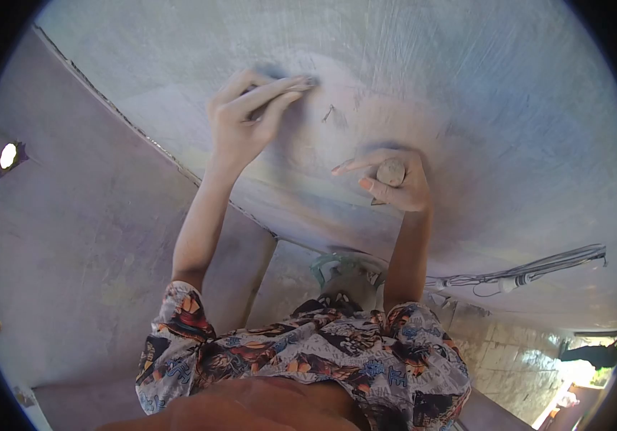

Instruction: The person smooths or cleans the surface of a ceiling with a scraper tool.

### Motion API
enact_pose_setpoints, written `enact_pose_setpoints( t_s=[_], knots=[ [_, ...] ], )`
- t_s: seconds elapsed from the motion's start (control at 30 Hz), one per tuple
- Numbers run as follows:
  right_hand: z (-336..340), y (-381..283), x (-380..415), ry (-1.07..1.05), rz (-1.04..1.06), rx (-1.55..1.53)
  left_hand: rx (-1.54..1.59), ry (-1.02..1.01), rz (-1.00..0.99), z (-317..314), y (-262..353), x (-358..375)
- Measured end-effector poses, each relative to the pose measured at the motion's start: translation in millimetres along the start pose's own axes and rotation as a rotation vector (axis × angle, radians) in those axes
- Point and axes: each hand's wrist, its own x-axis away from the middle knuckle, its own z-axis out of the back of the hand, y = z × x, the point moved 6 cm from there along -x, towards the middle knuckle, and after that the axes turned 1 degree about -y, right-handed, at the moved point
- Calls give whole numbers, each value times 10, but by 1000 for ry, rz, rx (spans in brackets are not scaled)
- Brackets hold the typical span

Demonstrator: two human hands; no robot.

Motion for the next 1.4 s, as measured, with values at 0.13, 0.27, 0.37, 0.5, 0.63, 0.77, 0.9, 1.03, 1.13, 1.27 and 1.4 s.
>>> enact_pose_setpoints(
  t_s=[0.13, 0.27, 0.37, 0.5, 0.63, 0.77, 0.9, 1.03, 1.13, 1.27, 1.4],
  knots=[
    [-334, -68, -93, 89, -138, -112, 537, 62, 499, 114, -110, 843],
    [-731, -130, -150, 175, 105, 368, 1142, 388, 868, -151, 0, 1572],
    [-845, -107, 2, 284, 93, 333, 1252, 409, 888, -172, 186, 1655],
    [-740, 109, 200, 583, -109, -171, 1274, 380, 791, -238, 357, 1614],
    [-805, -57, 193, 634, 51, -381, 1200, 316, 742, -332, 444, 1601],
    [-654, 6, 271, 728, 27, -264, 1212, 184, 882, -491, 375, 1749],
    [-628, -63, 320, 835, 23, -154, 1034, 3, 797, -657, 513, 1771],
    [-675, -80, 344, 822, 29, -128, 837, -153, 722, -706, 557, 1700],
    [-688, -113, 397, 843, 74, -241, 832, -243, 821, -752, 461, 1860],
    [-561, -165, 493, 840, 280, -326, 1129, -653, 955, -944, 414, 2430],
    [-641, -245, 413, 879, 434, -385, 1075, -1073, 508, -1080, 966, 2612]
  ],
)
